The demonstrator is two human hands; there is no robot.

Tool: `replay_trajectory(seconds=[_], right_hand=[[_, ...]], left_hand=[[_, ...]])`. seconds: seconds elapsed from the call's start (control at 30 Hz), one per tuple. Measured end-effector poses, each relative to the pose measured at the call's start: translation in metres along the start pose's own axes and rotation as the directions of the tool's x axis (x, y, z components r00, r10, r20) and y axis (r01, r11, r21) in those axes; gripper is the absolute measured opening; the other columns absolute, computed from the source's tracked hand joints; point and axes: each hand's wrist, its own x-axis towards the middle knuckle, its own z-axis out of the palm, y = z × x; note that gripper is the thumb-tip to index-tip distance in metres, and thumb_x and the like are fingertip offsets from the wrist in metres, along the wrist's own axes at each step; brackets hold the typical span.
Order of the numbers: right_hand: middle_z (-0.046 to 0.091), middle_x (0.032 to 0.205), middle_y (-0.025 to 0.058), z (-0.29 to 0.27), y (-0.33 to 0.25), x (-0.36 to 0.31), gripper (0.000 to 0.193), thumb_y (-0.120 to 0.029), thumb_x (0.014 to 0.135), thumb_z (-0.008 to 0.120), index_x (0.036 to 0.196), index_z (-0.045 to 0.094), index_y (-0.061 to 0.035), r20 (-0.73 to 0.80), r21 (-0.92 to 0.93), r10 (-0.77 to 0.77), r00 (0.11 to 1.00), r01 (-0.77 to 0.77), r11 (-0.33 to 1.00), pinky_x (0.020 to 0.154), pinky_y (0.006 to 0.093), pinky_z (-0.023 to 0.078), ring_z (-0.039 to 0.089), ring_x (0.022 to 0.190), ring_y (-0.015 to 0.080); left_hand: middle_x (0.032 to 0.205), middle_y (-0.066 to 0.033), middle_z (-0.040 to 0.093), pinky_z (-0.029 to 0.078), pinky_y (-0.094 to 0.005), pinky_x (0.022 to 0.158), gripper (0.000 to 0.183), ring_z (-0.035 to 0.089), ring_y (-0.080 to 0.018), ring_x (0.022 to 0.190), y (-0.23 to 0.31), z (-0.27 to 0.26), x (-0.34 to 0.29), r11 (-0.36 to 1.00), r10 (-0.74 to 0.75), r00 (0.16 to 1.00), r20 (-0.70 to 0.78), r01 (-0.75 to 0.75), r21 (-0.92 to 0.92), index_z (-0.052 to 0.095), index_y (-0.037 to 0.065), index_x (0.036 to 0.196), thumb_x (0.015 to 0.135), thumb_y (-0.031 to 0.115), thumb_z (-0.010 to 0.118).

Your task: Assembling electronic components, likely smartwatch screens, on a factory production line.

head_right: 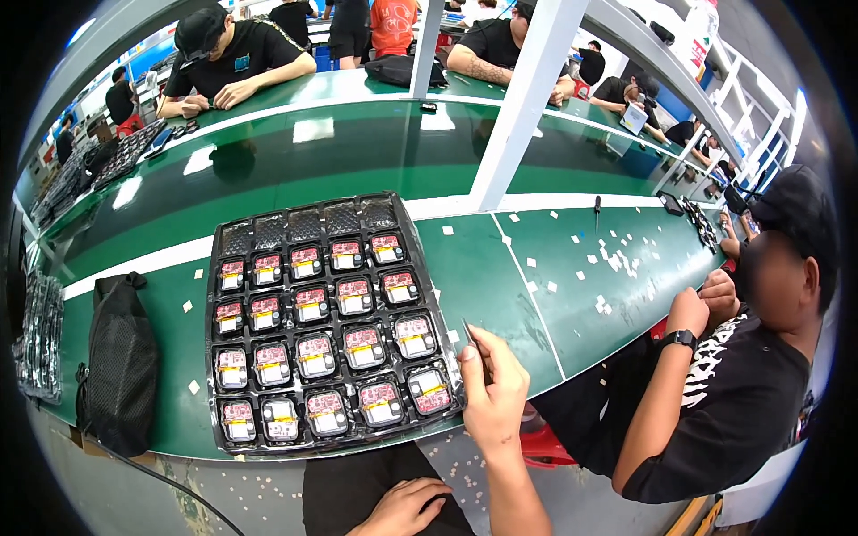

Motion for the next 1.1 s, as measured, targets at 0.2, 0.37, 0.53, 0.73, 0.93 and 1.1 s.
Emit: replay_trajectory(seconds=[0.2, 0.37, 0.53, 0.73, 0.93, 1.1], right_hand=[[0.069, 0.088, 0.007, 0.0007, 0.0006, 0.0, 0.023, -0.002, 0.1, 0.063, 0.121, 0.066, 0.0052, -0.006, -0.02, -0.019, 1.0, 0.019, 1.0, 0.07, 0.0254, 0.051, 0.062, 0.076, 0.0099], [0.069, 0.088, 0.007, 0.0014, -0.0017, -0.0005, 0.023, -0.003, 0.1, 0.063, 0.121, 0.067, 0.0048, 0.001, -0.005, -0.007, 1.0, 0.007, 1.0, 0.07, 0.0257, 0.051, 0.062, 0.076, 0.0102], [0.069, 0.089, 0.0078, 0.0022, -0.0012, -0.0007, 0.023, -0.002, 0.1, 0.063, 0.121, 0.067, 0.0049, 0.004, -0.009, -0.016, 1.0, 0.016, 1.0, 0.071, 0.0261, 0.051, 0.063, 0.078, 0.0102], [0.069, 0.088, 0.0077, 0.0002, -0.0031, -0.0002, 0.022, -0.002, 0.1, 0.064, 0.121, 0.067, 0.005, -0.003, -0.038, -0.039, 0.999, 0.038, 0.999, 0.069, 0.0261, 0.051, 0.063, 0.075, 0.0105], [0.068, 0.085, 0.0071, -0.0011, -0.0014, -0.0003, 0.022, -0.005, 0.101, 0.063, 0.12, 0.067, 0.0038, 0.011, -0.071, -0.063, 0.998, 0.064, 0.995, 0.067, 0.0262, 0.051, 0.062, 0.073, 0.0108], [0.068, 0.086, 0.0074, -0.0006, -0.0048, 0.0003, 0.022, -0.005, 0.101, 0.063, 0.12, 0.067, 0.0041, 0.028, -0.106, -0.08, 0.996, 0.083, 0.991, 0.068, 0.0264, 0.051, 0.063, 0.074, 0.0112]], left_hand=[[0.115, -0.0152, 0.069, 0.051, -0.0456, 0.092, 0.022, 0.065, -0.0386, 0.105, 0.0007, -0.0005, 0.0002, 1.0, 0.019, 1.0, -0.021, -0.019, 0.019, 0.071, 0.004, 0.112, 0.095, 0.016, 0.065], [0.116, -0.0147, 0.069, 0.05, -0.0452, 0.094, 0.022, 0.065, -0.038, 0.105, 0.0023, -0.001, -0.0002, 1.0, -0.007, 1.0, -0.001, 0.007, 0.0, 0.071, 0.005, 0.113, 0.095, 0.015, 0.065], [0.116, -0.0146, 0.069, 0.051, -0.0449, 0.094, 0.022, 0.065, -0.0378, 0.106, 0.0004, 0.0014, 0.0001, 0.999, 0.014, 1.0, -0.013, -0.013, 0.034, 0.071, 0.005, 0.114, 0.095, 0.015, 0.065], [0.117, -0.0142, 0.069, 0.049, -0.0448, 0.096, 0.023, 0.064, -0.0375, 0.108, 0.0029, -0.0003, -0.0006, 1.0, -0.019, 1.0, 0.008, 0.019, -0.002, 0.071, 0.005, 0.114, 0.095, 0.016, 0.064], [0.116, -0.0145, 0.068, 0.05, -0.0453, 0.096, 0.022, 0.064, -0.0382, 0.107, 0.0007, -0.0006, -0.0002, 1.0, -0.008, 1.0, -0.003, 0.008, 0.013, 0.071, 0.005, 0.113, 0.095, 0.016, 0.065], [0.116, -0.0143, 0.068, 0.05, -0.0453, 0.095, 0.022, 0.063, -0.0385, 0.107, 0.0024, 0.0012, -0.0001, 1.0, 0.007, 1.0, -0.001, -0.007, 0.019, 0.071, 0.005, 0.112, 0.095, 0.017, 0.065]])
